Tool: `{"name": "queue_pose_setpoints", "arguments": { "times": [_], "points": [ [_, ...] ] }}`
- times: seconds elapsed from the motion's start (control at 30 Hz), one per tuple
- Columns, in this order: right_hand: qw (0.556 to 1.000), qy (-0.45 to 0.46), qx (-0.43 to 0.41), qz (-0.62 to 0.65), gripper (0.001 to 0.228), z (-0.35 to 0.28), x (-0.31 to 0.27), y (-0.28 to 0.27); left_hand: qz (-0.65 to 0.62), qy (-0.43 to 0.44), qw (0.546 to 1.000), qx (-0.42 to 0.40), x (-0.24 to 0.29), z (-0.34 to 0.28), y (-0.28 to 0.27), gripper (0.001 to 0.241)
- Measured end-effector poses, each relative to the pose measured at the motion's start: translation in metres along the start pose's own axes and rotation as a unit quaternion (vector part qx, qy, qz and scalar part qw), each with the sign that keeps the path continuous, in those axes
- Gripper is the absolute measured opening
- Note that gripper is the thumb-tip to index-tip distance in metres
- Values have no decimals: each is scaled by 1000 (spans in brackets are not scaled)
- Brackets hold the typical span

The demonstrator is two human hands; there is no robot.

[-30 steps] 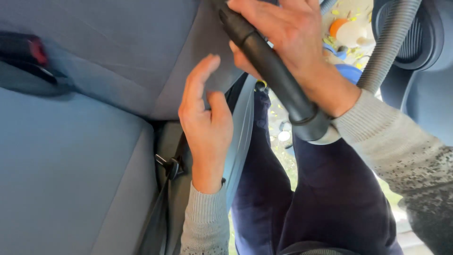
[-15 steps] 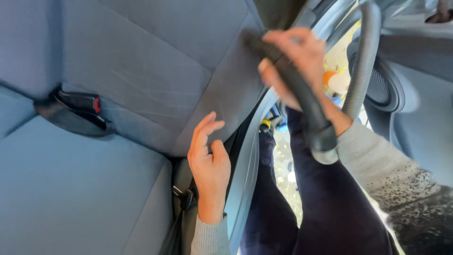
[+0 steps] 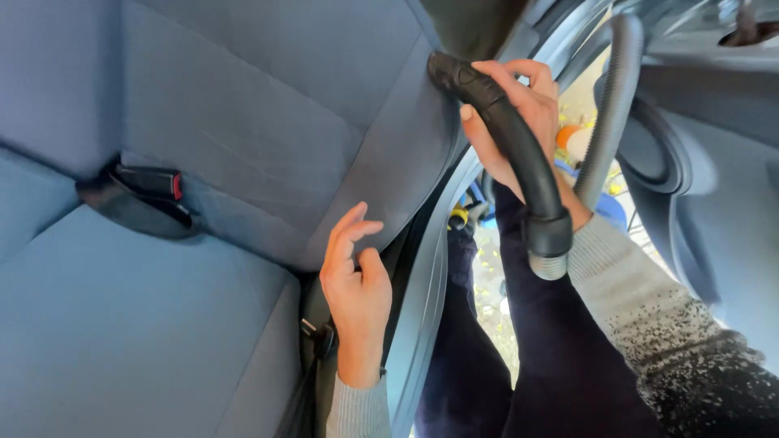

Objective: The person uses a vacuum cleaner with a hose attachment to clean the fabric of a car's back seat. They systematically move the nozzle across the seat cushion and backrest, focusing on seams and crevices. The person then vacuums the seatbelt area and the door frame before moving the vacuum unit outside the vehicle.

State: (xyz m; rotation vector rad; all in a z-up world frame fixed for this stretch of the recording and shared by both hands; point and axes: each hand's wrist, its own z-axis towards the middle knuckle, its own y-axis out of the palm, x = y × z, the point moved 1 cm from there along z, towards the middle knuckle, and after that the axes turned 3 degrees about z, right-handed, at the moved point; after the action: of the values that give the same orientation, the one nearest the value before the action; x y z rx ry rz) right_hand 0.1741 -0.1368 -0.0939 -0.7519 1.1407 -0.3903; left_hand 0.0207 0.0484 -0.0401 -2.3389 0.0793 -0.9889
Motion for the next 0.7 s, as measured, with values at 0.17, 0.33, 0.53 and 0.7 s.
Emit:
{"name": "queue_pose_setpoints", "arguments": {
  "times": [0.17, 0.33, 0.53, 0.7],
  "points": [
    [917, 211, -84, 327, 38, -52, 2, 20, -18, 130, 991, 24, -11, -2, 1, 33],
    [782, 460, -62, 416, 28, -36, 49, 23, 0, 44, 999, 16, -4, 3, 1, 31],
    [945, 235, -90, 210, 28, -63, 47, 30, -14, 102, 994, 23, -2, 0, 3, 30],
    [989, -116, -73, 55, 47, -41, 30, -1, 13, 177, 984, 20, -1, -2, 2, 29]
  ]
}}
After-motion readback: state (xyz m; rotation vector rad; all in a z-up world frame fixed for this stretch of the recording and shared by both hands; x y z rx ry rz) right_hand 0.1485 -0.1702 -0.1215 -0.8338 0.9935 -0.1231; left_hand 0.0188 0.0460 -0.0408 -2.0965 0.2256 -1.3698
